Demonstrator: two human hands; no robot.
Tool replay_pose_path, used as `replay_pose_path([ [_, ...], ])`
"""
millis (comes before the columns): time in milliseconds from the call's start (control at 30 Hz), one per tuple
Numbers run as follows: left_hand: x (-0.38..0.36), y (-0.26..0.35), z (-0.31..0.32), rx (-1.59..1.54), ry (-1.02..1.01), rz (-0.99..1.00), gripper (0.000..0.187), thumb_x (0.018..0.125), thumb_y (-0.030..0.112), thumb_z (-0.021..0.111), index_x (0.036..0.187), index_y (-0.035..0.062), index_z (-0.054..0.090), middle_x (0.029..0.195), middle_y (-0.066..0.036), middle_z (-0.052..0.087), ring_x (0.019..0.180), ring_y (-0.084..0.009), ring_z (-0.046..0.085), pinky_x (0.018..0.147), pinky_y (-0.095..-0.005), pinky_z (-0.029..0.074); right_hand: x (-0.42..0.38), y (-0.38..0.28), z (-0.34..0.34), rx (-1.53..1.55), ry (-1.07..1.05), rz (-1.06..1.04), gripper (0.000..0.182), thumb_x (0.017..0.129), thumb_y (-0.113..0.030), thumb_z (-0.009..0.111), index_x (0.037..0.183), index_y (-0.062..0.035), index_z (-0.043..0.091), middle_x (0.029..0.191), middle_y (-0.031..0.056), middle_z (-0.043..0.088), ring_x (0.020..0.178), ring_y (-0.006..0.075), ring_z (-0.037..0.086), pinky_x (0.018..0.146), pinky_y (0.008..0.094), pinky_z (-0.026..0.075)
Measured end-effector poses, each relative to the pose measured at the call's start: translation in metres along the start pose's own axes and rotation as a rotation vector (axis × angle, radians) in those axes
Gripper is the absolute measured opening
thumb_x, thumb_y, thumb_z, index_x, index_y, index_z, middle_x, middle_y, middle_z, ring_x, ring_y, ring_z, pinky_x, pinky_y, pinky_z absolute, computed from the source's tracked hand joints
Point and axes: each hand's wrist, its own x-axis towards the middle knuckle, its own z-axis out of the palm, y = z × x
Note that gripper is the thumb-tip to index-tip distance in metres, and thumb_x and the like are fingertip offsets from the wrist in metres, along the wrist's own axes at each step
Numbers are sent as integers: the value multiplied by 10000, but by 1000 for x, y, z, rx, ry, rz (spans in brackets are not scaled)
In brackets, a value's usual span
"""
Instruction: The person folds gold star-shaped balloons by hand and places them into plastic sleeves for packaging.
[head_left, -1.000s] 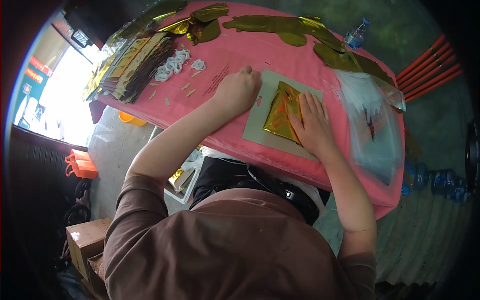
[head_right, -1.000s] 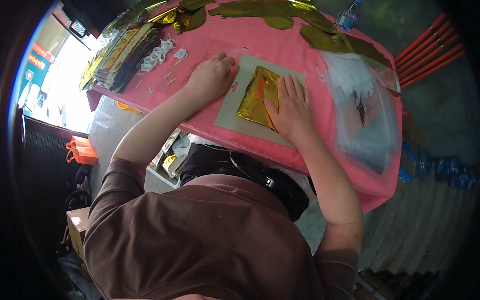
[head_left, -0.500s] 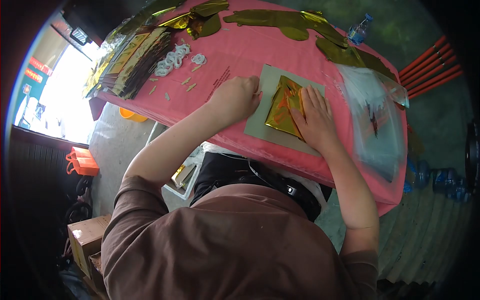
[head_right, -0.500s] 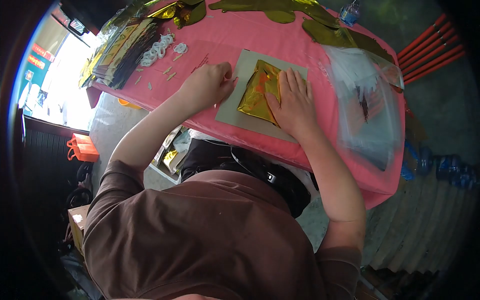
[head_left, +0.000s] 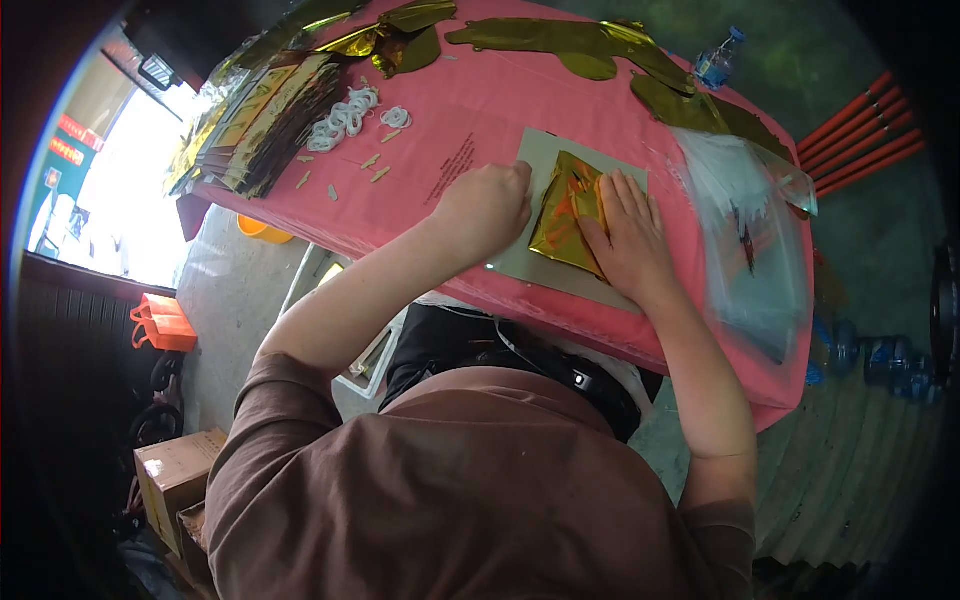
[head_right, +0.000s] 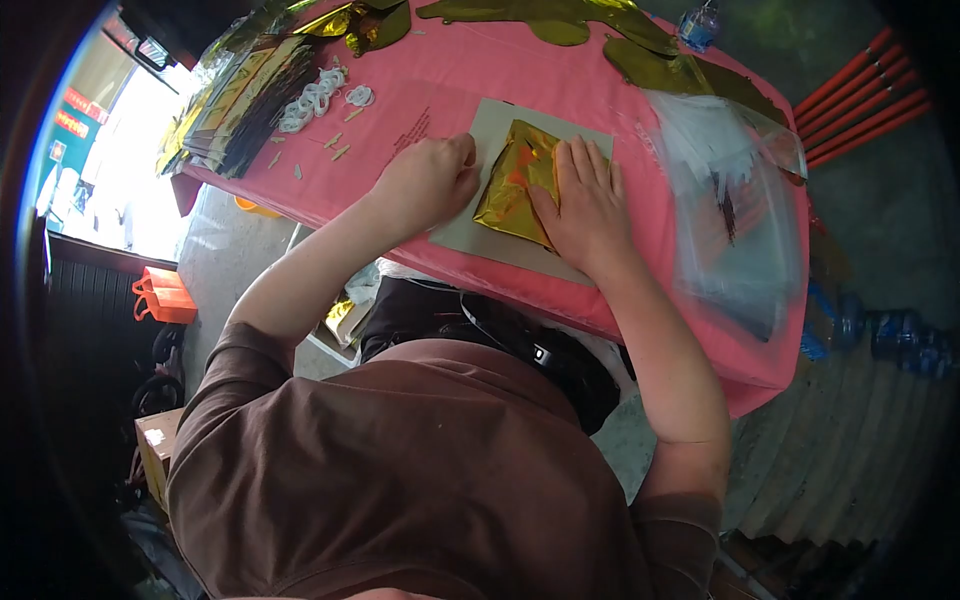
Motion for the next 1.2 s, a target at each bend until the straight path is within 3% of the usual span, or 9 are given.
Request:
replay_pose_path([
  [300,-2,0,-10,-149,-89,-13,191,756,151,586,837,-21,571,735,-202,622,707,-354,625,660,-423,495,0,1,1,-14,7,-9,642,935,-428,398,1394,9,293,1457,184,278,1378,296,209,1117,439,138],
  [567,6,8,-5,-59,-55,-28,188,754,160,579,815,-17,563,717,-199,619,710,-357,626,655,-430,499,0,0,1,-8,3,-4,647,936,-429,398,1392,17,290,1460,181,273,1377,298,211,1117,438,139],
  [833,22,5,10,54,15,-14,149,756,138,566,792,-7,562,710,-216,612,696,-375,618,648,-456,499,-1,3,4,0,35,-49,512,936,-399,412,1403,-197,348,1449,185,283,1363,325,230,1105,464,149],
  [1133,24,19,13,-5,159,67,166,781,151,567,757,-5,515,652,-202,588,655,-374,615,601,-457,498,0,1,1,4,16,-40,498,929,-393,426,1384,-196,376,1450,187,277,1362,337,223,1101,477,154],
  [1200,22,20,19,137,110,120,185,792,174,578,786,4,504,639,-184,595,628,-351,623,553,-439,501,-1,1,3,1,22,-45,496,929,-390,426,1382,-194,380,1450,188,276,1361,339,223,1101,477,153],
])
